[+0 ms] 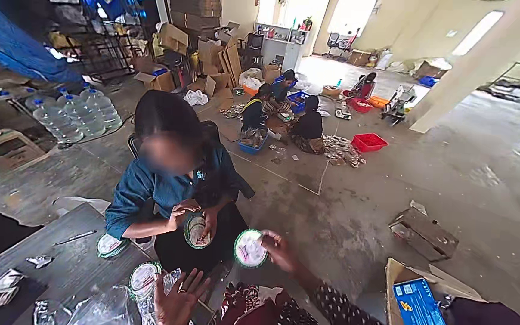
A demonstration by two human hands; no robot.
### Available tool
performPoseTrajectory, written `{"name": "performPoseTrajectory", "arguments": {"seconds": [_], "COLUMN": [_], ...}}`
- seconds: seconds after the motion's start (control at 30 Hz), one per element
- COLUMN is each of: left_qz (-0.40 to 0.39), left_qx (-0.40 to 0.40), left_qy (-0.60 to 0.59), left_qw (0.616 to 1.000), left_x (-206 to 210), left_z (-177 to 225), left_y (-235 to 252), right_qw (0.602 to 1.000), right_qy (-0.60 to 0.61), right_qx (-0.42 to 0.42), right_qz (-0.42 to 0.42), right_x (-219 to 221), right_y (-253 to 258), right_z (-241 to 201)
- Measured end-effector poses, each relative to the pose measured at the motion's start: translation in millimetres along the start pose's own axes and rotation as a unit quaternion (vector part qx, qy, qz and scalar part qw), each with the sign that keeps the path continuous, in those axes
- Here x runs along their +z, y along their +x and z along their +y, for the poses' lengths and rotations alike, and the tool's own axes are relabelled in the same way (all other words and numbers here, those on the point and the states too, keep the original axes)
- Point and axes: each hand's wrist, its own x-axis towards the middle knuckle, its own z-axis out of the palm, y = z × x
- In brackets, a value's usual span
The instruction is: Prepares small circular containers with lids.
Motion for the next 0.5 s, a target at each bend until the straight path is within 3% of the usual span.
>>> {"name": "performPoseTrajectory", "arguments": {"seconds": [0.1,0.27,0.33,0.5], "left_qz": [-0.008,0.005,0.004,-0.011], "left_qx": [-0.005,0.001,-0.002,-0.016], "left_qy": [-0.003,0.0,-0.001,-0.001], "left_qw": [1.0,1.0,1.0,1.0], "left_x": [-8.2,-17.2,-16.8,-24.1], "left_z": [1.4,-9.8,-16.7,-31.0], "left_y": [-11.4,-25.8,-30.6,-46.6], "right_qw": [0.992,0.955,0.938,0.912], "right_qy": [-0.011,-0.084,-0.129,-0.209], "right_qx": [0.039,0.019,0.05,0.118], "right_qz": [0.117,0.285,0.317,0.334], "right_x": [-52.7,-137.2,-153.9,-153.3], "right_y": [60.2,182.1,211.9,229.5], "right_z": [-14.2,-7.4,-13.5,-36.9]}}
